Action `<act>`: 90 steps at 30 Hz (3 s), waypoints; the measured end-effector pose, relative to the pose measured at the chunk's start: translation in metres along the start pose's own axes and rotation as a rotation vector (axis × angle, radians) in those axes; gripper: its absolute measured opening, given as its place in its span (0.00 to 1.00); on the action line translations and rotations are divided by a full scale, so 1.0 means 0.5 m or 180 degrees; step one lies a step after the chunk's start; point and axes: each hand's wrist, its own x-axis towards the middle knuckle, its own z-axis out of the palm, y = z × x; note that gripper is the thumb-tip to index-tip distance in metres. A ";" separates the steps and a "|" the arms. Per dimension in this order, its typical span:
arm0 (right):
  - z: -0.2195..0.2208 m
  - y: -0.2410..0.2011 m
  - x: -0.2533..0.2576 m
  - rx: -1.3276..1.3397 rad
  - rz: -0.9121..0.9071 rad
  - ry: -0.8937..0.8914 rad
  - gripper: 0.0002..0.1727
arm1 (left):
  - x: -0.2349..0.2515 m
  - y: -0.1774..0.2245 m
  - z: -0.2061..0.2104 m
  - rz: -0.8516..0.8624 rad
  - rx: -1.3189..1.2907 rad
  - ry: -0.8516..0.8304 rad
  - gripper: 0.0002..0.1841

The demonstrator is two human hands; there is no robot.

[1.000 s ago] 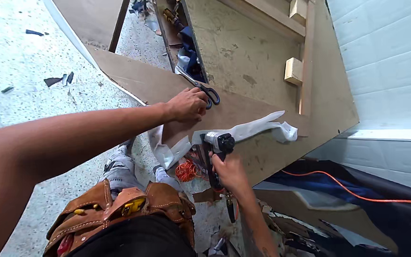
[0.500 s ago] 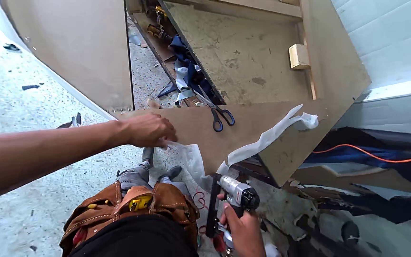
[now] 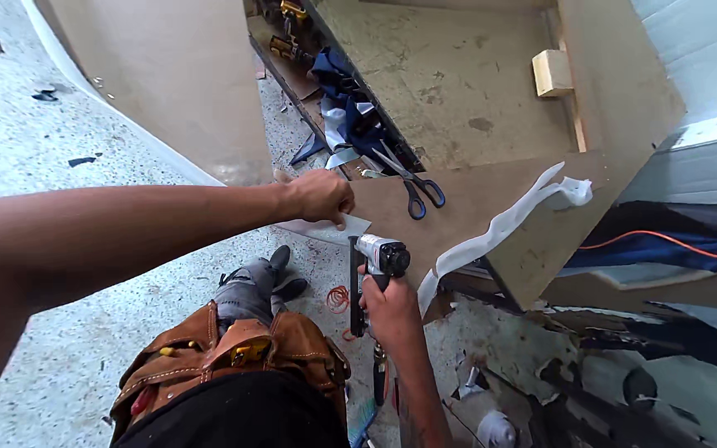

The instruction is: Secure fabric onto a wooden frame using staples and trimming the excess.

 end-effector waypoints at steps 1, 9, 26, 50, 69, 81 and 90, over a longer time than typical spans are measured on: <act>0.007 -0.005 0.004 -0.0047 0.0026 0.0034 0.12 | 0.001 -0.004 -0.001 0.0029 -0.0007 0.0038 0.15; 0.028 -0.064 -0.019 0.0000 0.0171 0.0130 0.12 | -0.125 -0.067 -0.110 0.0119 0.0425 -0.0968 0.19; 0.230 -0.282 -0.071 0.0679 0.0744 0.0545 0.10 | -0.074 -0.198 -0.121 0.0697 0.0292 -0.1022 0.12; 0.456 -0.573 -0.081 0.0856 0.0979 0.0674 0.14 | -0.207 -0.405 -0.255 0.1265 0.0642 -0.1286 0.13; 0.610 -0.848 -0.023 0.1430 0.1381 0.1041 0.08 | -0.263 -0.627 -0.382 0.1796 0.0593 -0.1525 0.13; 0.710 -1.042 0.044 0.1866 0.1882 0.1518 0.08 | -0.269 -0.814 -0.545 0.2329 0.1007 -0.2460 0.09; 0.764 -1.153 0.090 0.2124 0.2013 0.1778 0.08 | -0.260 -0.838 -0.546 0.2558 0.0849 -0.2352 0.10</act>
